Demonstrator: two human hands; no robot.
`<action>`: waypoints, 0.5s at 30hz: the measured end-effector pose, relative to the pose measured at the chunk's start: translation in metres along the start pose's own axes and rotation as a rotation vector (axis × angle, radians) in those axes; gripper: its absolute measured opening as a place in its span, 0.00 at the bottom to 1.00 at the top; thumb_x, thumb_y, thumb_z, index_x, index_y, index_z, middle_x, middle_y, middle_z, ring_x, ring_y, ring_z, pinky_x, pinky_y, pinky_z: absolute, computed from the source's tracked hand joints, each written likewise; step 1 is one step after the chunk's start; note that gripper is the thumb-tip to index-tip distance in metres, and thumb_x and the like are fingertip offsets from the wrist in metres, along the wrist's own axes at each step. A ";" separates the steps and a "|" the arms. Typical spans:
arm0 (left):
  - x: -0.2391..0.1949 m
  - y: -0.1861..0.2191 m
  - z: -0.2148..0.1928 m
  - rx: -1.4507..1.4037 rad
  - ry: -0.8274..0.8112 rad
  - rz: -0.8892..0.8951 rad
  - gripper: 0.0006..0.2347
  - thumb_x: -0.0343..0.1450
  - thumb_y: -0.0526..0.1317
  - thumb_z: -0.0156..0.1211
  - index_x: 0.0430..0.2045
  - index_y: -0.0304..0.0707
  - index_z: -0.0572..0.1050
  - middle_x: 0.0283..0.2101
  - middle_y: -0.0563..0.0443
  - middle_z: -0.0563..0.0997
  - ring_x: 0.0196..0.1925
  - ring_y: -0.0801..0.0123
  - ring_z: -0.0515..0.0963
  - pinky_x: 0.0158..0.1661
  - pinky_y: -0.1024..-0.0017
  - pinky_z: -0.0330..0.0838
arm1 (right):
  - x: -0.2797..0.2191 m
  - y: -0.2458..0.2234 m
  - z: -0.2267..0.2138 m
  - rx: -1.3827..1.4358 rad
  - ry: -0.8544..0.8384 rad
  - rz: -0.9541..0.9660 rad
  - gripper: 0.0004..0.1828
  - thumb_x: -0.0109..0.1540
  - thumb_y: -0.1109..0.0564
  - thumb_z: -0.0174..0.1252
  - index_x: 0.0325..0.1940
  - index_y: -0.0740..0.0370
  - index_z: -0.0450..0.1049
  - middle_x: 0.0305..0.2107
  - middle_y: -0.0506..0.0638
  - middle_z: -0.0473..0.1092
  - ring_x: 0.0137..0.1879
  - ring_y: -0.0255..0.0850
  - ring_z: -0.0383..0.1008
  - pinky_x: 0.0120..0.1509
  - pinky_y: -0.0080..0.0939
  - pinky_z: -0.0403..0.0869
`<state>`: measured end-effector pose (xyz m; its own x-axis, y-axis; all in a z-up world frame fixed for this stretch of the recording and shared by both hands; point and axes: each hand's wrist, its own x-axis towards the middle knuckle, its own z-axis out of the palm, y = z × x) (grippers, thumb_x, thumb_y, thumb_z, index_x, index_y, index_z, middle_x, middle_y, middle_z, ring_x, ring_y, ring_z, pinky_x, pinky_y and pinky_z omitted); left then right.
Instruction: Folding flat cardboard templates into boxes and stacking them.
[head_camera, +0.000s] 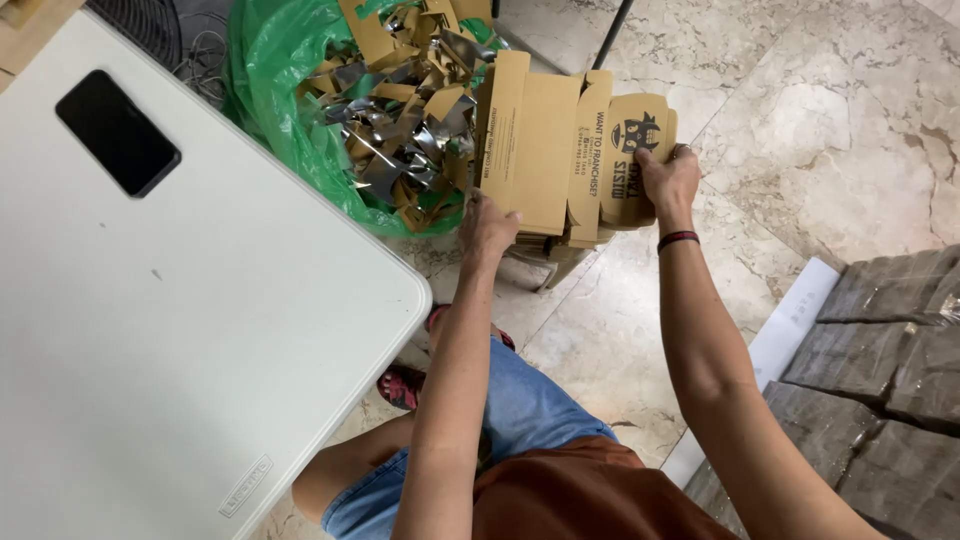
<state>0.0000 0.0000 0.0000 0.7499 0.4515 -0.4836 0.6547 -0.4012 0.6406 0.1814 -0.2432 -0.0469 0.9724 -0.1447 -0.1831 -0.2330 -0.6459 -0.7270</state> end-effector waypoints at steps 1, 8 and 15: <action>0.002 -0.002 0.001 -0.002 -0.007 0.003 0.39 0.71 0.47 0.60 0.72 0.22 0.46 0.64 0.26 0.69 0.64 0.38 0.73 0.59 0.41 0.69 | -0.001 -0.003 -0.001 -0.004 0.005 0.003 0.28 0.62 0.46 0.73 0.57 0.66 0.73 0.43 0.64 0.76 0.52 0.56 0.79 0.55 0.58 0.77; 0.018 -0.010 0.012 0.040 0.002 0.000 0.40 0.70 0.48 0.62 0.71 0.21 0.47 0.62 0.27 0.70 0.62 0.39 0.75 0.57 0.42 0.72 | -0.005 -0.013 -0.004 -0.201 0.099 0.032 0.31 0.58 0.42 0.74 0.56 0.62 0.76 0.44 0.56 0.72 0.54 0.54 0.78 0.60 0.62 0.75; 0.015 -0.010 0.010 0.038 0.009 0.008 0.38 0.71 0.47 0.61 0.70 0.20 0.48 0.61 0.27 0.71 0.61 0.38 0.76 0.56 0.41 0.73 | -0.019 -0.026 -0.015 -0.074 0.030 -0.068 0.30 0.59 0.47 0.74 0.55 0.70 0.73 0.43 0.58 0.70 0.53 0.57 0.77 0.58 0.61 0.75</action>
<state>0.0056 0.0032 -0.0199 0.7545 0.4548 -0.4732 0.6518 -0.4345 0.6216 0.1695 -0.2356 -0.0147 0.9861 -0.1201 -0.1145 -0.1659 -0.7085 -0.6859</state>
